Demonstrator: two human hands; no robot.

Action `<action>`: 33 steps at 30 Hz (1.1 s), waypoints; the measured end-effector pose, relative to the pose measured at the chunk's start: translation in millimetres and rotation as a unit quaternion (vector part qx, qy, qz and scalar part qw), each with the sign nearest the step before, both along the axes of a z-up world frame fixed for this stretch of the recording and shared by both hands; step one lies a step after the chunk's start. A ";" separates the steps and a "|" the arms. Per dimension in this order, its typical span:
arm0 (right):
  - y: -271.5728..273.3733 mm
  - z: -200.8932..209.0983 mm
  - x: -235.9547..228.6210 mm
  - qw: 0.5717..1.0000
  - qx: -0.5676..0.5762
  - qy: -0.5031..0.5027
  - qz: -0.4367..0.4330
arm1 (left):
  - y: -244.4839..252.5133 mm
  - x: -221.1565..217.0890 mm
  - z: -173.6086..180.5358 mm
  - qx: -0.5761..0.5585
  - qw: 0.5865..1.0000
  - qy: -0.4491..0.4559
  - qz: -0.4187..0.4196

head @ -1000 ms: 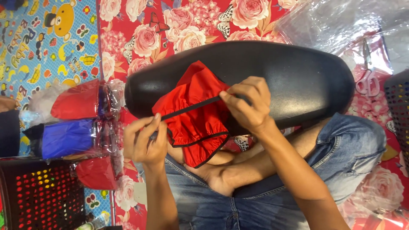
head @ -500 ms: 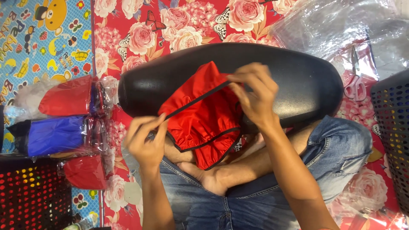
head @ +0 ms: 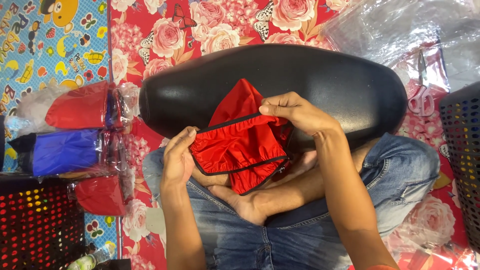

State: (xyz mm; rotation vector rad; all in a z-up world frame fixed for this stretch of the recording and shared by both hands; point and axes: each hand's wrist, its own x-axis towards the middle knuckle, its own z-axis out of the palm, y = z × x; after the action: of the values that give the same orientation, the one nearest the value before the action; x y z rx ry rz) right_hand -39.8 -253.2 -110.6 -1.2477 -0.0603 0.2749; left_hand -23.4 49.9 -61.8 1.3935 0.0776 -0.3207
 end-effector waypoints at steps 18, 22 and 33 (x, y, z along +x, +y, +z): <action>45.8 38.1 2.9 0.648 -0.369 -0.512 -0.427 | -29.1 -6.4 31.8 0.389 0.719 -0.574 0.055; 55.2 40.4 0.5 0.650 -0.349 -0.543 -0.400 | -55.0 -7.8 49.1 0.371 0.722 -0.584 0.008; 60.9 60.9 -6.2 0.704 -0.376 -0.510 -0.319 | -54.2 7.9 56.8 0.322 0.732 -0.586 0.131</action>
State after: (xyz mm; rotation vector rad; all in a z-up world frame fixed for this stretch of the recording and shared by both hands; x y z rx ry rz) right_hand -46.0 -192.2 -49.6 -2.0150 -0.5002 -1.1585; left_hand -15.5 -4.3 -5.0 2.0167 -0.7254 0.9613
